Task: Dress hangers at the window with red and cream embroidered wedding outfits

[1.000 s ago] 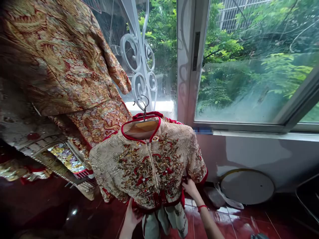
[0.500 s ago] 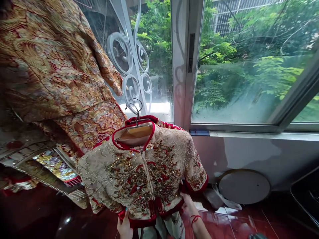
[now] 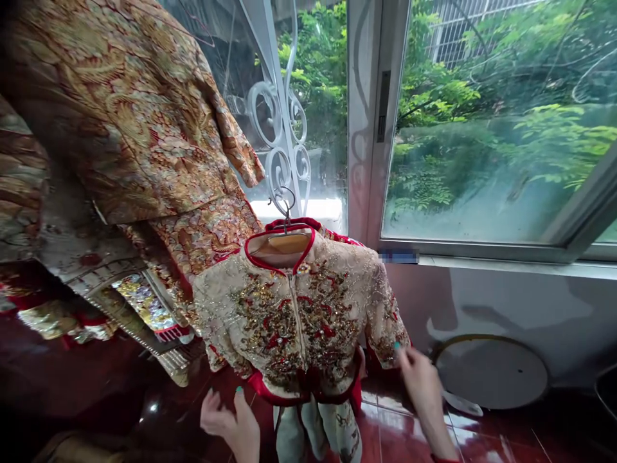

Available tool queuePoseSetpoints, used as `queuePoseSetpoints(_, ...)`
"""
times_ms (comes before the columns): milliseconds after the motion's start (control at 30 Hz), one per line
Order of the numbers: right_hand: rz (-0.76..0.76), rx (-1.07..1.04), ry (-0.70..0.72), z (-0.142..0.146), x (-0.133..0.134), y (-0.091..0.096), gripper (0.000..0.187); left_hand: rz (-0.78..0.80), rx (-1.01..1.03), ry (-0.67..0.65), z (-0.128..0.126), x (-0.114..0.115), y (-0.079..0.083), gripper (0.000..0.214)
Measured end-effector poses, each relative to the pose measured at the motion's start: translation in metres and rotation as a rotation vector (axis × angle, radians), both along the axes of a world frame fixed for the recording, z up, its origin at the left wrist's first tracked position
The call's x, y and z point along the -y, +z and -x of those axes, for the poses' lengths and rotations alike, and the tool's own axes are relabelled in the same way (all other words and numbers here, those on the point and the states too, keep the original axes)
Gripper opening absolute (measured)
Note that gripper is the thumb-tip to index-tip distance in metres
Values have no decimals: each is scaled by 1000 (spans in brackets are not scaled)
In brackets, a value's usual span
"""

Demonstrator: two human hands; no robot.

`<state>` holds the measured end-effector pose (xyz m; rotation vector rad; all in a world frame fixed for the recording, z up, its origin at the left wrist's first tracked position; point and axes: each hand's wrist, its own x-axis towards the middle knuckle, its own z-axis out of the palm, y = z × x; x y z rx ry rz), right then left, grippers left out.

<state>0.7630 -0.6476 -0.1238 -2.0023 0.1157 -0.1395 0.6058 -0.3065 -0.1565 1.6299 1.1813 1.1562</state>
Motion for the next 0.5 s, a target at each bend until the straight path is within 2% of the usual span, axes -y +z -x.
queuePoseSetpoints(33,48,189,-131,-3,-5,17,31,-216,3,-57,-5,7,15,62)
queuePoseSetpoints(67,82,379,-220,-5,-18,33,33,-419,0,-168,-16,14,30,60)
queuePoseSetpoints(100,129,555,-210,-9,-38,48,35,-579,-17,-297,-32,19,44,53)
queuePoseSetpoints(133,206,702,-105,-13,-63,60,35,-673,-79,-427,-51,22,56,45)
queuePoseSetpoints(200,406,846,174,-23,-117,74,38,-744,-204,-580,-91,23,73,40)
queuePoseSetpoints(233,488,849,226,-28,-140,77,42,-751,-249,-605,-108,21,77,41)
queuePoseSetpoints(300,589,836,226,-37,-171,76,45,-767,-313,-583,-131,16,78,44)
queuePoseSetpoints(400,628,868,168,-41,-178,71,44,-864,-371,-511,-134,16,71,46)
queuePoseSetpoints(467,615,946,190,-37,-161,77,45,-958,-346,-490,-118,18,76,48)
queuePoseSetpoints(500,582,1002,178,-36,-148,86,48,-990,-320,-495,-107,17,84,52)
